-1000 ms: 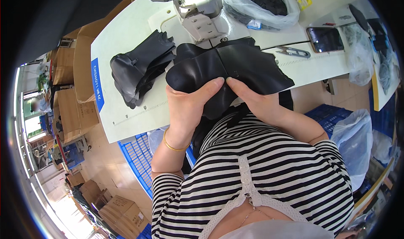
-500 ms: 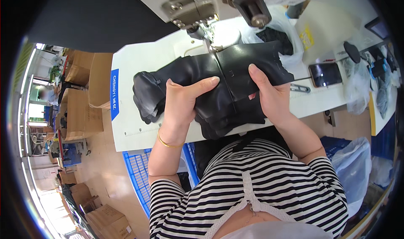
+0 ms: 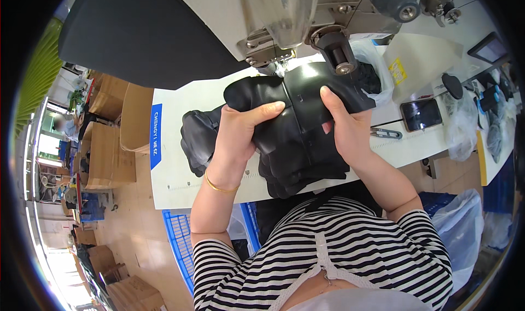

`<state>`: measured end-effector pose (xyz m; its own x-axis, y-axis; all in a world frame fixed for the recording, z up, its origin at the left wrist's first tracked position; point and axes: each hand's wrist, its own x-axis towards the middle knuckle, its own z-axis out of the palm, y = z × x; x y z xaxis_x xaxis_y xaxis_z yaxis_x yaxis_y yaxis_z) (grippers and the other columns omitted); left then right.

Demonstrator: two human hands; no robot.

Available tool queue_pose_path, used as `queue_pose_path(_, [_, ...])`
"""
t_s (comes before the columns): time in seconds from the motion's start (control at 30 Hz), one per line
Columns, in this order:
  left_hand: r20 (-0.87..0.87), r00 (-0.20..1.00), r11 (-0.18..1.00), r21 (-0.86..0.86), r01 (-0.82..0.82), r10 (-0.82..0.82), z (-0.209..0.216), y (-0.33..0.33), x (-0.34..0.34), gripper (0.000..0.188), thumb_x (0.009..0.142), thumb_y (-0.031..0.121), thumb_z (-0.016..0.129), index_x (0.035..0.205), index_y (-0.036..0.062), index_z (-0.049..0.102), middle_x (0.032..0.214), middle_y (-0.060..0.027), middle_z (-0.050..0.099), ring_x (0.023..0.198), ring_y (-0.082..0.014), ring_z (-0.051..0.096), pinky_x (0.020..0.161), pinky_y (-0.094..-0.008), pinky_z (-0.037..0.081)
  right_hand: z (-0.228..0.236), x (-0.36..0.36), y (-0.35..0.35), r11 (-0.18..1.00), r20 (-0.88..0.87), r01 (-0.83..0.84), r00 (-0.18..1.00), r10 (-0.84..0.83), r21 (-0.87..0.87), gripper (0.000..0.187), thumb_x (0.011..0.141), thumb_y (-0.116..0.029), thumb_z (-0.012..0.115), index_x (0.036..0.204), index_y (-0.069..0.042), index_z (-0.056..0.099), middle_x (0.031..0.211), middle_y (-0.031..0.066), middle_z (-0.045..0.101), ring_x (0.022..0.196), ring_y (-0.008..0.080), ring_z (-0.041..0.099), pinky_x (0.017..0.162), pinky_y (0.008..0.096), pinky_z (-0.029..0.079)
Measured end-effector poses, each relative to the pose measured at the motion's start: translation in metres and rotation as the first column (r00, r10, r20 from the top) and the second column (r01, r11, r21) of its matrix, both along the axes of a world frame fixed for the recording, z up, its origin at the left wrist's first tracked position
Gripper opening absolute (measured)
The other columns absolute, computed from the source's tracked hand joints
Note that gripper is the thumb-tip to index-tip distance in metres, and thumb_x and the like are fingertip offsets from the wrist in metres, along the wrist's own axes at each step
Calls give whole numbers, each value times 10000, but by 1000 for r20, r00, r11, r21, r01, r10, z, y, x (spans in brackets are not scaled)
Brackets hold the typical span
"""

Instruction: Aligning and sewing pieces of black synthetic leather or components for shoe uppers using an industrial sewing machine.

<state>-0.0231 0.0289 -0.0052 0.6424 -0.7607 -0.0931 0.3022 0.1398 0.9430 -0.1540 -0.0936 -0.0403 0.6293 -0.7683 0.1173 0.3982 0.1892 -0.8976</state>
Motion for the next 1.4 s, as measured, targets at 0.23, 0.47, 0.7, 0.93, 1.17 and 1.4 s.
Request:
queue_pose_path(0.23, [-90, 994, 992, 115, -50, 61, 6, -24, 25, 185, 713, -63, 720, 883, -86, 651, 815, -131, 668, 704, -191, 657, 630, -303, 563, 7, 26, -22, 997, -7, 63, 998, -63, -45, 139, 847, -184, 680, 815, -62, 620, 623, -31, 549, 450, 30, 451, 398, 179, 321])
queue_pose_path(0.47, [-45, 999, 997, 73, -28, 31, 12, -27, 28, 161, 718, -96, 694, 872, -91, 648, 820, -140, 666, 714, -201, 663, 624, -302, 570, 4, 33, -27, 998, 32, 65, 997, -64, -25, 168, 838, -179, 694, 741, -59, 627, 583, -33, 529, 443, 26, 420, 396, 186, 280])
queue_pose_path(0.7, [-5, 1000, 997, 73, -28, 28, 16, -28, 29, 165, 718, -121, 681, 874, -87, 636, 830, -150, 662, 714, -204, 664, 621, -309, 575, -1, 32, -32, 998, 19, 28, 999, -27, -63, 164, 882, -168, 640, 854, -11, 678, 709, -10, 622, 556, 27, 511, 444, 188, 391])
queue_pose_path(0.93, [-12, 1000, 996, 89, -21, 22, 15, -29, 29, 161, 717, -114, 686, 868, -82, 639, 823, -145, 663, 690, -198, 661, 604, -312, 576, 4, 33, -29, 998, 34, 47, 998, -45, -51, 145, 859, -169, 665, 776, -58, 625, 610, -39, 523, 445, 24, 412, 396, 187, 282])
queue_pose_path(1.17, [63, 998, 991, 130, -4, -4, 11, -27, 33, 204, 729, -68, 684, 933, -74, 664, 882, -137, 673, 760, -186, 660, 685, -297, 549, 3, 33, -30, 995, 31, 49, 998, -47, -88, 136, 856, -181, 672, 795, -72, 619, 618, -43, 522, 445, 20, 419, 392, 182, 290])
queue_pose_path(1.4, [13, 1000, 994, 105, -21, 20, 11, -30, 35, 143, 721, -80, 690, 857, -104, 653, 833, -143, 664, 705, -184, 650, 615, -291, 550, 4, 32, -29, 991, -53, 65, 996, -71, -121, 164, 842, -190, 693, 782, -63, 609, 593, -48, 509, 437, 22, 424, 397, 185, 301])
